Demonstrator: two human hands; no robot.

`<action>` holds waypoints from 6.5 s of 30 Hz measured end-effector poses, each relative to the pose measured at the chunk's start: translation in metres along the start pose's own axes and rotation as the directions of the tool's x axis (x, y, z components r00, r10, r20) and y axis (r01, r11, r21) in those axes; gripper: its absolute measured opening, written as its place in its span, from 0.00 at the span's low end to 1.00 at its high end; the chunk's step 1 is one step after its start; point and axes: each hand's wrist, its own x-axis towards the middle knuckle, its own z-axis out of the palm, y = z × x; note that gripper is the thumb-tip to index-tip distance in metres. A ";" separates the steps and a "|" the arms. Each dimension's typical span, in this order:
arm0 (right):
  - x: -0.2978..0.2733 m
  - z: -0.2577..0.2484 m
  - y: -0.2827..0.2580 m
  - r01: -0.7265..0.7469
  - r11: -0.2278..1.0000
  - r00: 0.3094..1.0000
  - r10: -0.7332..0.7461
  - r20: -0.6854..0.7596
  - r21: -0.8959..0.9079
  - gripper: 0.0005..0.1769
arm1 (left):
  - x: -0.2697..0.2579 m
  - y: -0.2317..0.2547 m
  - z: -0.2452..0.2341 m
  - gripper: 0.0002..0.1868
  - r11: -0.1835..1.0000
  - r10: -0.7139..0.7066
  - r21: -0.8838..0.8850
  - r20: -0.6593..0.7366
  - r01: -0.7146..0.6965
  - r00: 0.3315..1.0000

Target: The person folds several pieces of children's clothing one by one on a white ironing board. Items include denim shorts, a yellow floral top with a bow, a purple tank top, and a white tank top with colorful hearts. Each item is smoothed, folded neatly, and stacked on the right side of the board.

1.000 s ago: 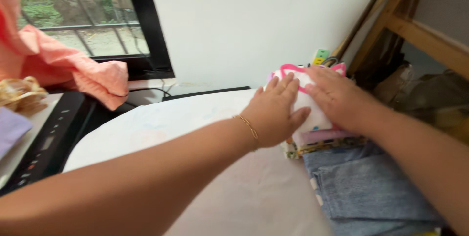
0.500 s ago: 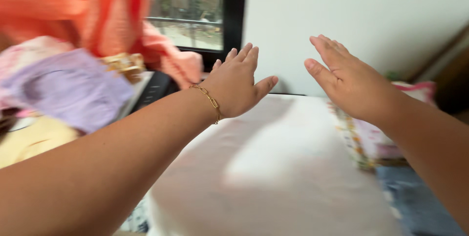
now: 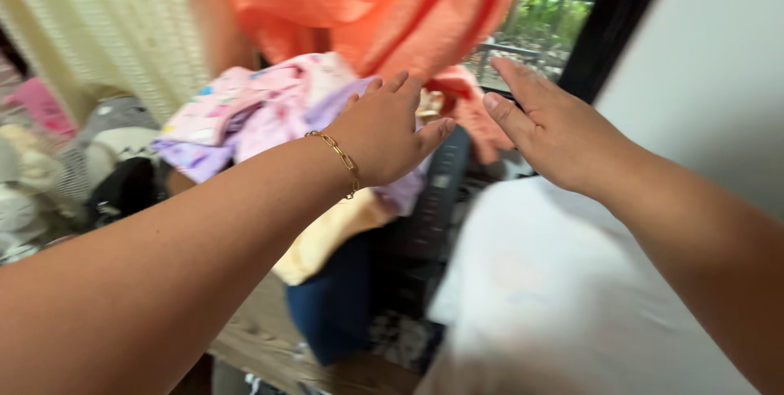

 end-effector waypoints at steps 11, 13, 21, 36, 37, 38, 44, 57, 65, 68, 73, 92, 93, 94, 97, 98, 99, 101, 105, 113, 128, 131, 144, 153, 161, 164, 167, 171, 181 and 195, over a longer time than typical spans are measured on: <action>0.080 0.082 -0.083 -0.313 0.911 0.933 0.242 0.267 0.267 0.39 | -0.025 -0.106 -0.020 0.21 0.991 -0.129 -0.045 -0.072 0.126 0.989; 0.083 0.088 -0.090 -0.307 0.902 0.930 0.218 0.295 0.304 0.48 | -0.019 -0.112 -0.021 0.24 0.976 -0.177 -0.144 -0.085 0.164 0.981; 0.075 0.094 -0.103 -0.201 0.911 0.959 0.108 0.263 0.360 0.66 | -0.001 -0.093 -0.037 0.21 0.826 -0.305 -0.406 0.261 0.391 0.916; 0.055 0.046 -0.015 -0.322 -0.223 0.868 0.319 0.381 0.920 0.26 | 0.040 -0.081 -0.009 0.26 0.155 -0.277 -0.879 0.399 0.450 0.874; 0.046 0.036 -0.006 -0.347 -0.234 0.866 0.291 0.406 0.908 0.27 | 0.044 -0.077 -0.002 0.27 0.117 -0.186 -0.917 0.357 0.381 0.916; 0.036 0.024 0.004 -0.373 -0.245 0.863 0.263 0.431 0.895 0.27 | 0.046 -0.071 0.004 0.26 0.081 -0.122 -0.909 0.399 0.409 0.909; -0.034 -0.014 0.050 -0.579 -0.369 0.711 0.208 0.672 0.727 0.27 | 0.032 -0.006 0.048 0.17 -0.083 0.337 -0.842 0.479 0.533 0.810; -0.170 -0.023 0.150 -0.628 -0.102 0.605 0.560 0.566 0.771 0.28 | 0.004 0.140 0.093 0.11 0.618 0.424 -0.571 -0.336 -0.540 0.841; -0.208 -0.040 0.140 -0.851 -0.083 0.323 0.695 0.642 0.518 0.20 | -0.049 0.165 0.113 0.12 0.523 0.701 -0.659 -0.027 -0.540 0.713; -0.199 -0.041 0.124 -0.907 0.090 0.354 0.689 0.632 0.411 0.21 | -0.043 0.164 0.113 0.12 0.518 0.700 -0.717 0.042 -0.466 0.713; -0.193 -0.034 0.112 -0.766 0.535 0.638 0.569 0.519 0.356 0.21 | 0.013 0.156 0.127 0.25 0.660 0.495 -0.534 -0.220 -0.528 0.841; -0.160 -0.152 0.142 -0.601 0.312 0.738 0.569 0.362 0.736 0.23 | 0.084 0.162 -0.016 0.18 0.817 0.080 -0.542 0.449 0.199 0.890; -0.167 -0.159 0.153 -0.646 0.349 0.722 0.568 0.395 0.679 0.26 | 0.086 0.160 -0.020 0.20 0.800 0.154 -0.577 0.459 0.162 0.875; -0.173 -0.165 0.166 -0.711 0.469 0.700 0.544 0.463 0.524 0.25 | 0.089 0.157 -0.025 0.22 0.780 0.227 -0.613 0.466 0.127 0.855; -0.194 -0.182 0.203 -0.692 0.682 0.655 0.455 0.603 0.237 0.27 | 0.103 0.140 -0.038 0.20 0.735 0.533 -0.667 0.457 -0.122 0.712; -0.203 -0.188 0.211 -0.690 0.669 0.661 0.430 0.615 0.275 0.26 | 0.107 0.133 -0.041 0.19 0.701 0.635 -0.677 0.449 -0.225 0.628; -0.210 -0.195 0.216 -0.699 0.639 0.667 0.420 0.615 0.322 0.26 | 0.111 0.125 -0.043 0.19 0.596 0.687 -0.793 0.426 -0.121 0.589; -0.217 -0.201 0.221 -0.689 0.497 0.723 0.411 0.556 0.528 0.24 | 0.119 0.110 -0.043 0.19 0.341 0.776 -0.933 0.349 0.116 0.525; -0.202 -0.176 0.213 -0.434 0.056 0.858 0.330 0.394 0.899 0.24 | 0.137 0.090 -0.003 0.15 -0.369 0.732 -0.831 0.016 0.416 0.681; -0.180 -0.050 0.185 -0.622 -0.242 0.451 0.667 0.593 0.745 0.20 | 0.143 0.069 0.169 0.11 -0.028 0.344 -0.633 0.720 0.773 0.602; -0.258 -0.067 0.113 -0.976 -0.077 0.085 0.733 0.675 0.206 0.27 | -0.020 0.125 0.128 0.22 0.911 -0.160 -0.252 0.513 0.327 0.843; -0.273 -0.055 0.099 -0.910 -0.089 0.158 0.827 0.540 0.404 0.26 | -0.018 0.113 0.126 0.23 0.844 -0.273 -0.314 0.447 0.435 0.852; -0.264 -0.055 0.110 -0.991 0.036 0.089 0.900 0.426 0.131 0.30 | 0.001 0.099 0.123 0.31 0.950 -0.080 -0.264 0.308 0.166 0.948; -0.241 -0.030 0.145 -0.942 0.180 0.276 0.895 0.350 0.282 0.27 | 0.045 0.083 0.141 0.26 0.889 0.069 -0.435 0.432 0.141 0.899; -0.231 -0.030 0.171 -0.840 -0.082 0.283 0.777 0.562 0.536 0.19 | 0.052 0.058 0.135 0.22 0.926 0.080 -0.355 0.511 0.126 0.856; -0.222 -0.031 0.180 -0.872 -0.095 0.264 0.735 0.625 0.480 0.18 | 0.072 0.059 0.142 0.26 0.976 0.043 -0.201 0.563 0.086 0.826; -0.205 -0.022 0.196 -0.783 -0.259 0.240 0.712 0.660 0.565 0.18 | 0.098 0.068 0.164 0.33 0.937 -0.095 -0.205 0.631 0.284 0.770; -0.187 -0.004 0.213 -0.694 -0.399 0.213 0.681 0.700 0.600 0.15 | 0.127 0.074 0.202 0.33 0.667 -0.216 -0.418 0.685 0.617 0.696; -0.176 0.005 0.203 -0.644 -0.370 0.186 0.773 0.606 0.670 0.10 | 0.140 0.068 0.233 0.33 0.547 -0.294 -0.524 0.610 0.653 0.736; -0.178 0.014 0.214 -0.654 -0.417 0.117 0.768 0.629 0.631 0.13 | 0.167 0.027 0.292 0.07 0.146 -0.299 -0.638 0.700 0.756 0.648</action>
